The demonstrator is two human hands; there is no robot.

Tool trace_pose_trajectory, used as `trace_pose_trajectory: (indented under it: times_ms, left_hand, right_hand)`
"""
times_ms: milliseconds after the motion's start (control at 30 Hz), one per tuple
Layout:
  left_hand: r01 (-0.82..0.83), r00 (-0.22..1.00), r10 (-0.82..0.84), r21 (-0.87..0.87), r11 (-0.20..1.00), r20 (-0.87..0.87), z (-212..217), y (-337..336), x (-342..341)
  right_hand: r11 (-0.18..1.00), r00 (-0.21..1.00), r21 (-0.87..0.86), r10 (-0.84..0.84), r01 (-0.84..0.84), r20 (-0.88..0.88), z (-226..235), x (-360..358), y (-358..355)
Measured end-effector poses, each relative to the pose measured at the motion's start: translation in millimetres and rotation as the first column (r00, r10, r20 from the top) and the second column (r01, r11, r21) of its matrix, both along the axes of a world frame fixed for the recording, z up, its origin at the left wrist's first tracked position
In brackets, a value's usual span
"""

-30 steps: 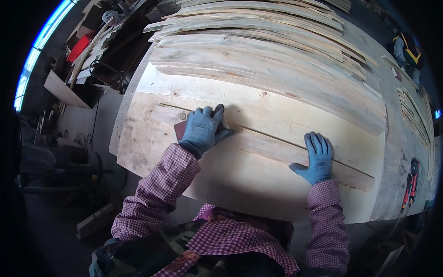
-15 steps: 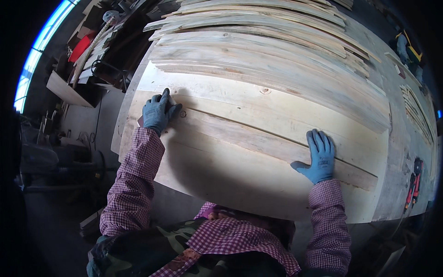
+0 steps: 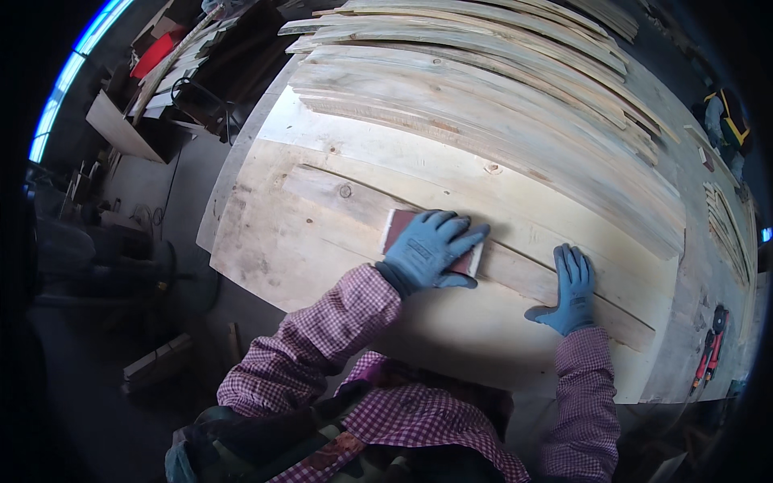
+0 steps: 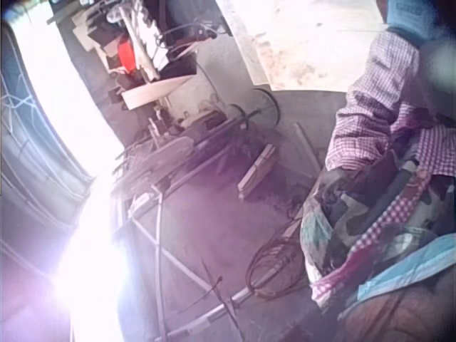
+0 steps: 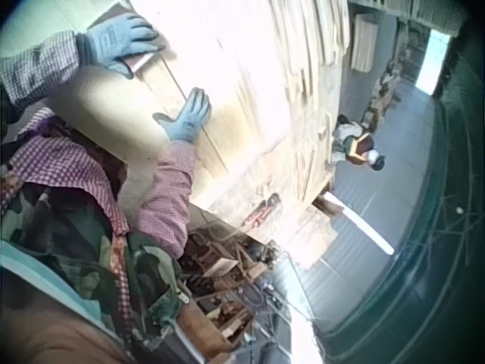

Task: The person sands a long wooden plank on a workbench using a sanding block. They repeatedly rub the block along the plank's surface and edges, occasionally lifting and repositioning the plank to access different areas.

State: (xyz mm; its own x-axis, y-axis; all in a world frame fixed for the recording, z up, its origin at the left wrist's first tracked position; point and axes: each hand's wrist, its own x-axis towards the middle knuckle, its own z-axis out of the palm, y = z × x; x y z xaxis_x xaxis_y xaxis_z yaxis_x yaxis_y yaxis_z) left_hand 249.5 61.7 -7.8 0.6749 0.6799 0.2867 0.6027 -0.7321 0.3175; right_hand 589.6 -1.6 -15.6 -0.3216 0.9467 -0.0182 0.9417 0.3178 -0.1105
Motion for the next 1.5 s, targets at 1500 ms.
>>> trace_pose_trajectory:
  times_ms: [1500]
  left_hand:
    - [-0.892,0.333,0.775,0.086,0.443,-0.538,54.3,87.0,-208.3]
  right_hand:
    - [0.972,0.975,0.157,-0.149,0.176,-0.165,-22.3,-10.7,2.3]
